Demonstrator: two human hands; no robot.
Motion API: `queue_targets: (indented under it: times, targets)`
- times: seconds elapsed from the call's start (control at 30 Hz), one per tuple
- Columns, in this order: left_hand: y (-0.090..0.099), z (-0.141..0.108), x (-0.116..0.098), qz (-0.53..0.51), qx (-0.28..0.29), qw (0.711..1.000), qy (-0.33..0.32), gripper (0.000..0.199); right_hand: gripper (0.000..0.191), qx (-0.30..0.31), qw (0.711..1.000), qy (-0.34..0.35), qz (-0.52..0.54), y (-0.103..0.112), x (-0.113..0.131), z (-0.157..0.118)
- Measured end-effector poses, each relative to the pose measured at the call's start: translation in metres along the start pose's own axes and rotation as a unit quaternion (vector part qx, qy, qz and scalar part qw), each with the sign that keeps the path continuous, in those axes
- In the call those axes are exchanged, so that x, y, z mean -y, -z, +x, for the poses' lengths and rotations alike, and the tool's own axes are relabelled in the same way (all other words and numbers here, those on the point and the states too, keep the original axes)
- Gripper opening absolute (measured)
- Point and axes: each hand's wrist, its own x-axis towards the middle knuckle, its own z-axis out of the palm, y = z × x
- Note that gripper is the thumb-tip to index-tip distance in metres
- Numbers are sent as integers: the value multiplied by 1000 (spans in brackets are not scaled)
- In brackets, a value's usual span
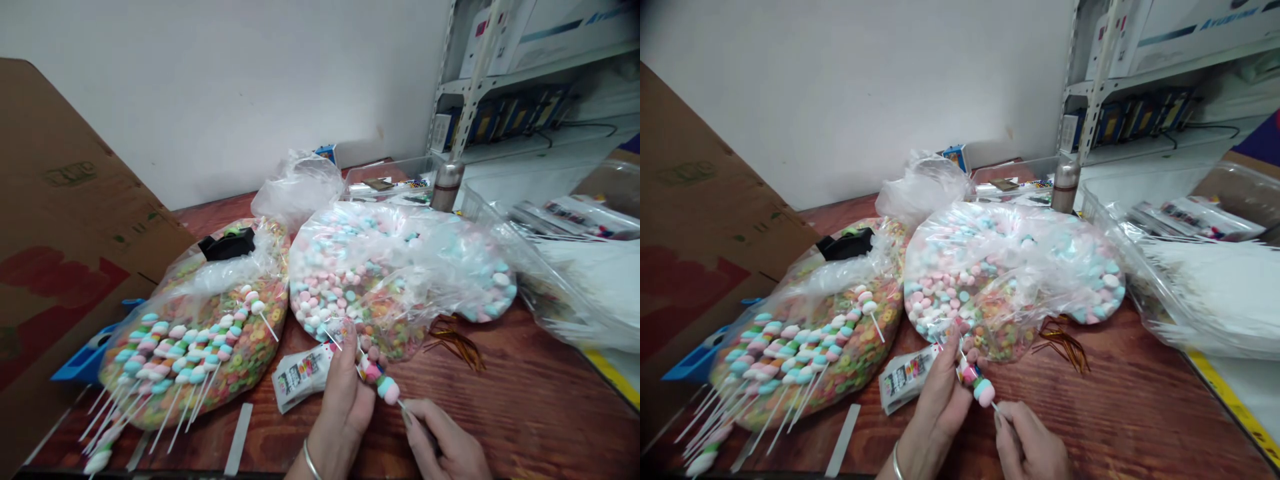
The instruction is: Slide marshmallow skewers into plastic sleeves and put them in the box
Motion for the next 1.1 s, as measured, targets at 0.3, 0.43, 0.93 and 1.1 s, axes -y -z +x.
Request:
queue_targets:
  times: [0.3,0.43,0.93,1.1]
  targets:
    - [0,-10,19,2,-18,999,47,25,22,-81,955,211,-193,1,-7,2]
    - [5,-10,26,-8,-12,999,46,26,23,-19,998,-43,31,-5,7,3]
    - [-1,-6,10,-94,-36,991,86,31,53,116,800,-349,475,-1,13,6]
    - [0,-8,18,-73,-37,993,86,33,50,111,852,-329,391,3,15,8]
